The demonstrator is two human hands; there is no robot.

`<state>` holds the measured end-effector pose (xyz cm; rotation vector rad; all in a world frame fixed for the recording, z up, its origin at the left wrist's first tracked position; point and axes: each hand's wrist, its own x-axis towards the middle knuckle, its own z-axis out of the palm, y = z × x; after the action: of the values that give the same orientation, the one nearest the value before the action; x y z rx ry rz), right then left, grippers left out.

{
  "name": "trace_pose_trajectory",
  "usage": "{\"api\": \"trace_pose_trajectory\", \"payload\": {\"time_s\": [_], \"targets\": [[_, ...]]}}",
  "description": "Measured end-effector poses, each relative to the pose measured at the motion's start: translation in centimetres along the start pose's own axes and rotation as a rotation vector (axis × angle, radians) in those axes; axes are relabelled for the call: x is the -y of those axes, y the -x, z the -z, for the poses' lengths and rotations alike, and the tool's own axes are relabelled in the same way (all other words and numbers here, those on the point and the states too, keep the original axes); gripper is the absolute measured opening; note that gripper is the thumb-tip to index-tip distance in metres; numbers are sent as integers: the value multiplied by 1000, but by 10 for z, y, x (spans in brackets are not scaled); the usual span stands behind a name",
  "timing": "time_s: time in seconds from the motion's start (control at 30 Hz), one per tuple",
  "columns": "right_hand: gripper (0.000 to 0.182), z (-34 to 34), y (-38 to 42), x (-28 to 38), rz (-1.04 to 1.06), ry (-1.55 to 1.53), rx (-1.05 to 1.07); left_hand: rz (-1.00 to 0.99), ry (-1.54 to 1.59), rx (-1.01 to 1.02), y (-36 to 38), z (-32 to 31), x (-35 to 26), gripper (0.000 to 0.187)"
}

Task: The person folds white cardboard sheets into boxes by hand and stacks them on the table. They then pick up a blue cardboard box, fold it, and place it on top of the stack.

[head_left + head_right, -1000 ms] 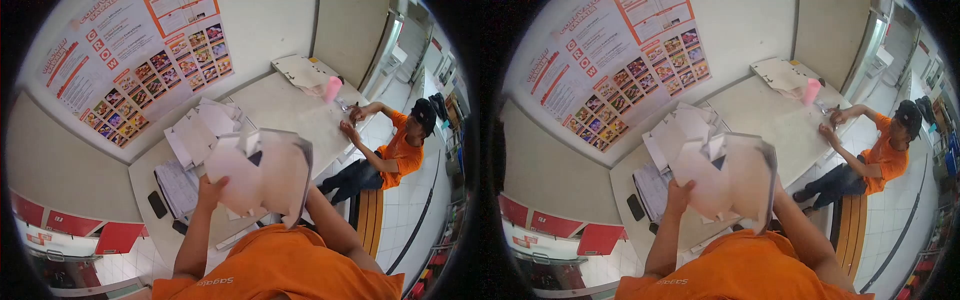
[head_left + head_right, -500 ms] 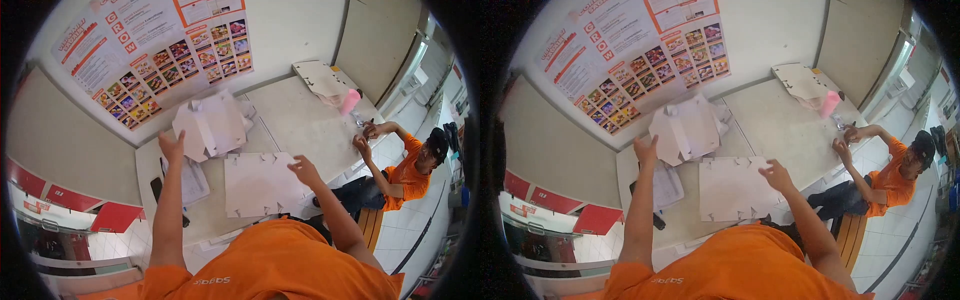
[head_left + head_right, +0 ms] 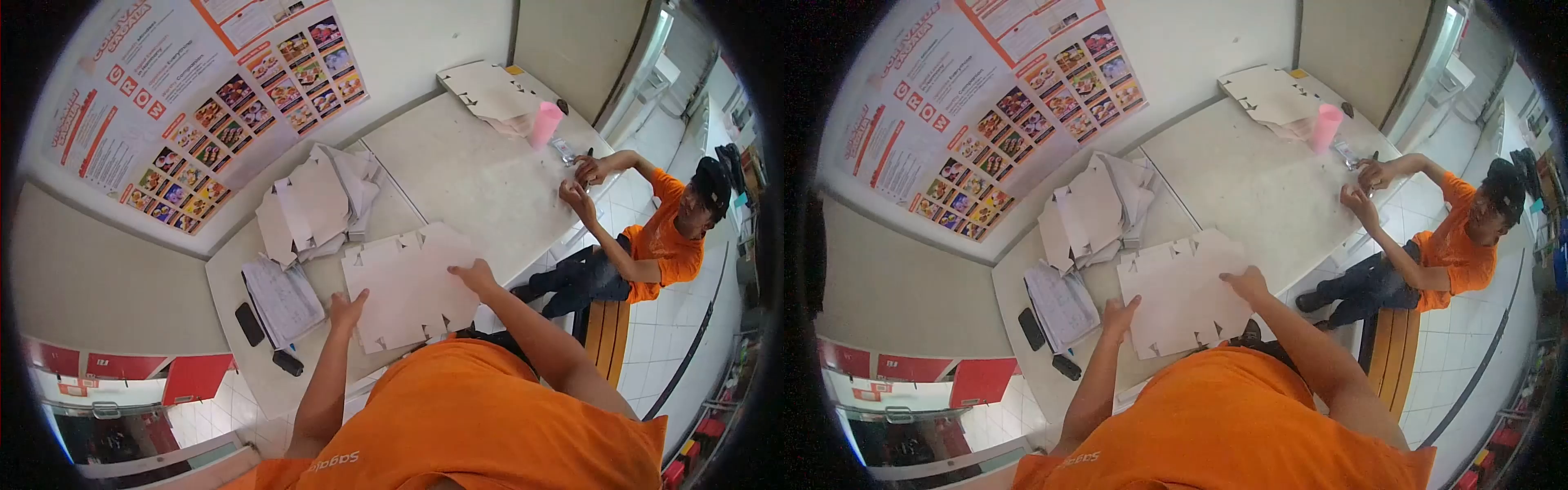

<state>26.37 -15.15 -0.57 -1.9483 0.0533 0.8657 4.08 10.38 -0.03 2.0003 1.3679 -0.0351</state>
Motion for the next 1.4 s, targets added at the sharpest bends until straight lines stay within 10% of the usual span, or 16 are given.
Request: {"api": "trace_pose_trajectory", "payload": {"time_s": [0.17,0.33,0.43,0.53,0.87,0.93,1.13,1.2,1.3,1.4], "targets": [[43,18,-14,-8,382,60,112,-187,-32,-90,-7,-10,13,74],[29,65,54,31,541,-194,555,-79,694,155,20,17,23,45],[30,83,56,37,705,-29,528,-478,817,95,36,31,22,41],[44,86,59,45,890,-49,335,-476,863,279,52,53,-5,44],[24,82,51,39,675,-167,388,-581,1151,262,13,6,52,47],[32,87,40,36,674,-87,380,-332,1295,375,25,12,45,37],[83,87,81,116,1103,-90,126,-638,757,90,33,38,15,33],[93,78,116,164,1376,381,36,-676,662,130,34,39,14,35],[98,24,140,199,1388,788,308,-544,693,108,41,50,18,25],[53,-17,137,184,1157,1238,483,-650,81,277,50,81,-9,28]]}}
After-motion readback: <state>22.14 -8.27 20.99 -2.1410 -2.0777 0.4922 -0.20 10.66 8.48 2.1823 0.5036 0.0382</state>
